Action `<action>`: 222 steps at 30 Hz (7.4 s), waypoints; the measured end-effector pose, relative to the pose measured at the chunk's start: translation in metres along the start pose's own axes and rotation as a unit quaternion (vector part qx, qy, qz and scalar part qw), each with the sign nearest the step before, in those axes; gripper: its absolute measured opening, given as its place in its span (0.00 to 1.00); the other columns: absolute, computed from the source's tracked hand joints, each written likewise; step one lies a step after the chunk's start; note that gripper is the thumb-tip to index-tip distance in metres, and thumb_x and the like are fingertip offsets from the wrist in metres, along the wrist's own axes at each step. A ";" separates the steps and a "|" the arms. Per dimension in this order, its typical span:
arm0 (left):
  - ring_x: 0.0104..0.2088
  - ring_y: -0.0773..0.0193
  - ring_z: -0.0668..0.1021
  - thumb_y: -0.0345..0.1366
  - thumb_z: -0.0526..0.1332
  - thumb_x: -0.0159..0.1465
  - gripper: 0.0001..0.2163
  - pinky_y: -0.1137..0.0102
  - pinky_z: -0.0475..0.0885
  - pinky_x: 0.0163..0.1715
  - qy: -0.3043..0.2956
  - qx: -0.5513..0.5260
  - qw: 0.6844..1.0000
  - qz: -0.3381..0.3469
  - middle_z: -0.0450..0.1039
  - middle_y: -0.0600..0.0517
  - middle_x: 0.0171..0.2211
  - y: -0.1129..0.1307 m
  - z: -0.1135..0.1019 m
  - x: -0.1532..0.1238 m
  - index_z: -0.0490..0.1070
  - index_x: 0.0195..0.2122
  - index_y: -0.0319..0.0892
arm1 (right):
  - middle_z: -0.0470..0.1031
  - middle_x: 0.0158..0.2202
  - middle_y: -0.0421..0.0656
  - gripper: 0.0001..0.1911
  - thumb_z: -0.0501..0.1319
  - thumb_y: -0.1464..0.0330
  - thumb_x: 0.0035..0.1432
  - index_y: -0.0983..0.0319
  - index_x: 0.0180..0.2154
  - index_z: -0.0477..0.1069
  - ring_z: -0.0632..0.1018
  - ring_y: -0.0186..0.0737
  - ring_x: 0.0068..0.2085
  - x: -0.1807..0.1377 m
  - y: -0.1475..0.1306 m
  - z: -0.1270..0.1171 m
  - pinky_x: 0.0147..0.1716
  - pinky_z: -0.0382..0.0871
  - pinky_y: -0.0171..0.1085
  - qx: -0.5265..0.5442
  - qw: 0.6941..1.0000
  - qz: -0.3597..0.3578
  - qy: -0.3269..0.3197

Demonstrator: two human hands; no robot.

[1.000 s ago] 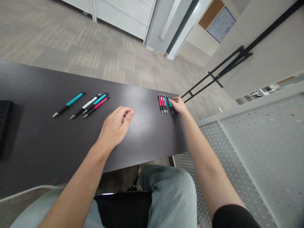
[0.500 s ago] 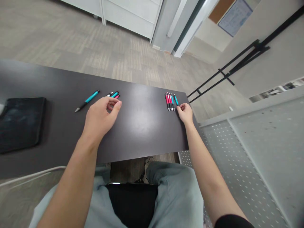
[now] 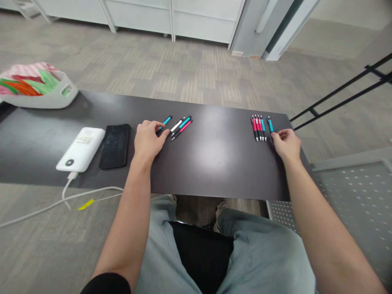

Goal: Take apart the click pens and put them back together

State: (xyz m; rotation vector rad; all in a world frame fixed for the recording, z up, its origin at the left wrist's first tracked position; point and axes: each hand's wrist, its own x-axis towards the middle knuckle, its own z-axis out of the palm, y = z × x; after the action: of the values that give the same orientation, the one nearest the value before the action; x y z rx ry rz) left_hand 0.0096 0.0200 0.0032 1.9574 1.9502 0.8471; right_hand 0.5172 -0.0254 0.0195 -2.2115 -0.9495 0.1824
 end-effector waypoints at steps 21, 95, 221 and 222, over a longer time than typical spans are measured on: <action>0.58 0.35 0.88 0.43 0.71 0.80 0.07 0.44 0.76 0.67 0.041 -0.024 0.998 -0.038 0.91 0.40 0.48 0.007 -0.008 -0.008 0.84 0.44 0.49 | 0.67 0.27 0.30 0.24 0.61 0.86 0.79 0.51 0.37 0.63 0.70 0.39 0.31 0.014 0.009 0.004 0.44 0.67 0.42 0.178 0.980 0.033 0.078; 0.30 0.61 0.76 0.71 0.84 0.70 0.30 0.65 0.70 0.31 -0.115 -0.355 0.925 0.068 0.80 0.54 0.30 0.104 0.056 -0.049 0.84 0.36 0.47 | 0.86 0.49 0.47 0.18 0.65 0.47 0.90 0.53 0.55 0.82 0.82 0.53 0.46 -0.141 -0.029 0.057 0.52 0.81 0.49 0.190 0.869 -0.392 -0.235; 0.41 0.57 0.84 0.62 0.86 0.75 0.25 0.58 0.82 0.50 -0.010 -0.443 0.892 0.093 0.85 0.53 0.38 0.149 0.081 -0.068 0.80 0.39 0.51 | 0.86 0.49 0.48 0.30 0.61 0.36 0.90 0.54 0.57 0.84 0.85 0.53 0.52 -0.153 -0.043 0.052 0.59 0.85 0.52 0.300 0.848 -0.361 -0.247; 0.41 0.57 0.84 0.61 0.86 0.75 0.24 0.58 0.82 0.50 -0.011 -0.444 0.891 0.093 0.85 0.53 0.38 0.149 0.082 -0.068 0.80 0.39 0.51 | 0.85 0.49 0.47 0.30 0.63 0.35 0.89 0.54 0.57 0.83 0.85 0.52 0.51 -0.153 -0.042 0.053 0.58 0.84 0.51 0.299 0.850 -0.355 -0.248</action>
State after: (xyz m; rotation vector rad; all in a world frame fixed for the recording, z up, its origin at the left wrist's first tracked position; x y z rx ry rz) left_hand 0.1826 -0.0391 0.0057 1.5448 1.0254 1.4247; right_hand 0.3628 -0.0800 -0.0135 -1.1497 -1.6591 0.6208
